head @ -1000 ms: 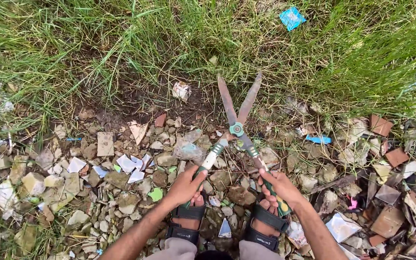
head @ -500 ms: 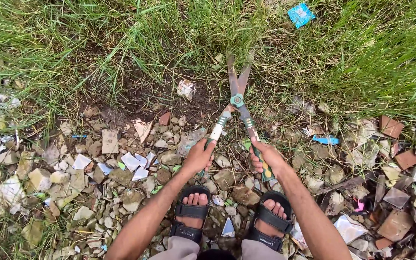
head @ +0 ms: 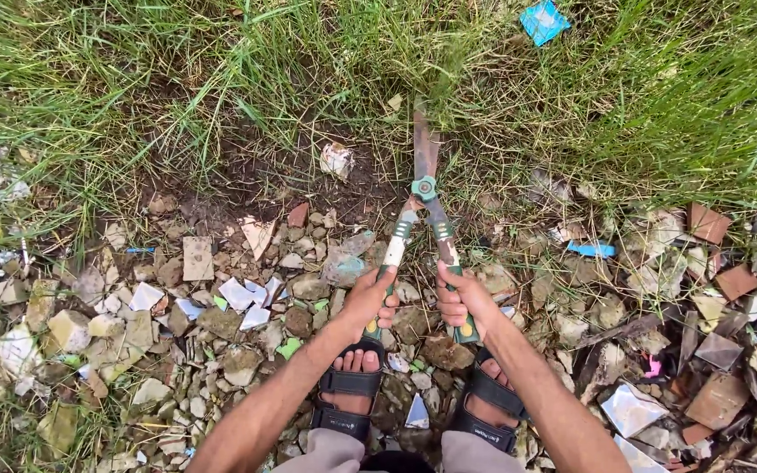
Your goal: The person uses garden shears to trim grass along a debris-strewn edge. The shears are repeatedly opened and closed to cut the grass, with the cuttings falling onto the ground.
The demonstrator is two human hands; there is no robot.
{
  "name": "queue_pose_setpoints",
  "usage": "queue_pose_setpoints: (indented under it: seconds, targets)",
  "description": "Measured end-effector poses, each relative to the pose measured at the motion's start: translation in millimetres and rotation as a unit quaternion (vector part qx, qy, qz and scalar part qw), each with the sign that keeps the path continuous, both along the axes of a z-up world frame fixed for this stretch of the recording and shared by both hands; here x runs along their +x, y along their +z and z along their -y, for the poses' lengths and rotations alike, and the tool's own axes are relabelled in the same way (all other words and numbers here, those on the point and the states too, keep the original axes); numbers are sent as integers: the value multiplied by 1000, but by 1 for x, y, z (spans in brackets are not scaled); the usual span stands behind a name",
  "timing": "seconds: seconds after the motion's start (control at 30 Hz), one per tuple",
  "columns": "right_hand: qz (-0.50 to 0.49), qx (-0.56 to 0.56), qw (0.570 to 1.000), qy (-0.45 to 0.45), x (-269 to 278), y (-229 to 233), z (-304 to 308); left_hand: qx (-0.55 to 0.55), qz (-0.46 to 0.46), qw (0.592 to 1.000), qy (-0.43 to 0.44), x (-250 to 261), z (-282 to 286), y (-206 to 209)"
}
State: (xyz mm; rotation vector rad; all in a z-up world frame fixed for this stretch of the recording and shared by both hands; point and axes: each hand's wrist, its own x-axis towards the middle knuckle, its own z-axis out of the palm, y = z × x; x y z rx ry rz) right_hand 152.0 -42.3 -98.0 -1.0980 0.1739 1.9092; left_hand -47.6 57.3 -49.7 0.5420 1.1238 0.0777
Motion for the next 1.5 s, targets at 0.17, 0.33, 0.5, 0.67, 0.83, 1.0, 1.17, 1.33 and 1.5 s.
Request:
queue_pose_setpoints:
  seconds: [0.17,0.33,0.5,0.67,0.83,1.0,1.17,1.33,1.5]
  targets:
    - [24,-18,999,-10,-7,-13,15,-13,-2,999,32,11,17,3]
    - [15,-32,999,-30,-13,4,15,-13,-24,997,69,19,27,12]
    - [47,-47,997,-42,-28,20,34,-25,-36,998,38,10,37,33]
    - [40,-80,995,-44,-51,54,39,-42,-55,997,19,-14,56,33]
    - [31,-57,997,-44,-55,69,46,-49,-52,997,15,-20,55,54]
    - [-2,-80,996,-32,-51,76,52,-104,-70,992,30,-17,60,65]
    - [11,-78,995,-60,-40,64,34,-55,-46,997,14,-6,40,56]
    - [28,-39,997,-65,-23,33,4,5,-32,999,4,11,10,33]
    - [92,-28,995,-23,-8,47,-17,52,-43,997,-42,22,0,23]
